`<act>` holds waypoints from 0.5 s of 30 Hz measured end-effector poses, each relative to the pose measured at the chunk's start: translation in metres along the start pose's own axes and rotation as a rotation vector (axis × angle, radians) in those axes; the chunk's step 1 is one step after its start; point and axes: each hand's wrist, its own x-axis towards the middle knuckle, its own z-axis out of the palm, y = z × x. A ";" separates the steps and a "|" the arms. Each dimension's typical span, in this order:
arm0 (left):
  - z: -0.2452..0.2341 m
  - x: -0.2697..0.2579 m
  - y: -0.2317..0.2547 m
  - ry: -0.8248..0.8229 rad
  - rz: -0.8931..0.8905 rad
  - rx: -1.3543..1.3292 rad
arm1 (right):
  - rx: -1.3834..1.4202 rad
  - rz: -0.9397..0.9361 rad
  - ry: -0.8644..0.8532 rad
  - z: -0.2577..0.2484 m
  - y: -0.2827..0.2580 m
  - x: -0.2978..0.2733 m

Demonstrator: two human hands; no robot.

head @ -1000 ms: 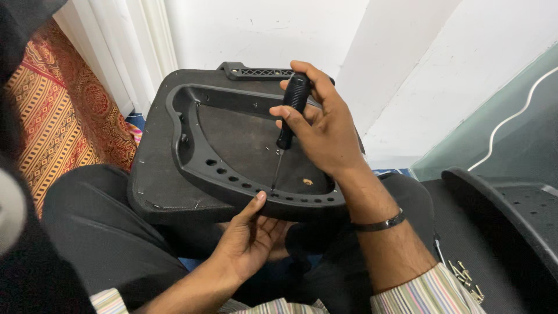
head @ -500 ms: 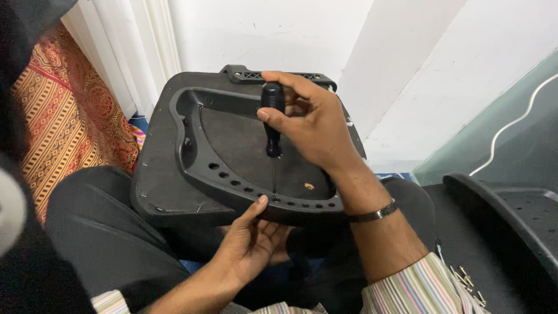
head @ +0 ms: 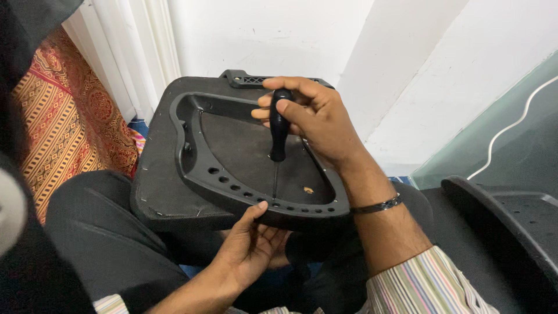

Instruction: The person uses a screwdriver to fasten screws into a black plastic frame component resting on a small stool. They systematically tighten multiple screws along the frame's edge, then flip the frame over to inspect the underside.

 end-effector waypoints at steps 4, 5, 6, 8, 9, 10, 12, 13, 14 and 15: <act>0.000 -0.001 0.000 -0.080 0.018 0.013 | -0.226 -0.063 0.087 0.002 0.006 -0.001; 0.000 -0.001 0.000 -0.076 0.011 0.016 | -0.301 -0.057 0.129 0.004 0.008 -0.001; -0.001 0.000 0.000 -0.074 0.003 0.022 | -0.195 -0.046 0.114 0.004 0.010 -0.002; -0.001 0.001 0.000 -0.050 0.003 0.020 | 0.017 -0.025 0.084 0.004 0.011 -0.004; -0.001 0.002 0.000 -0.039 0.002 0.019 | -0.003 -0.042 0.078 0.003 0.012 -0.004; -0.002 0.003 0.000 -0.031 0.003 0.019 | -0.020 -0.060 0.070 0.004 0.012 -0.004; -0.002 0.003 0.000 -0.015 0.005 0.018 | -0.094 -0.089 0.086 0.004 0.013 -0.003; -0.003 0.003 0.001 -0.053 0.017 0.036 | -0.151 -0.099 0.110 0.005 0.014 -0.002; -0.003 0.002 0.001 -0.092 0.028 0.056 | -0.206 -0.111 0.135 0.005 0.014 -0.002; -0.003 0.001 0.002 -0.130 0.039 0.075 | -0.121 -0.070 0.144 0.005 0.014 -0.002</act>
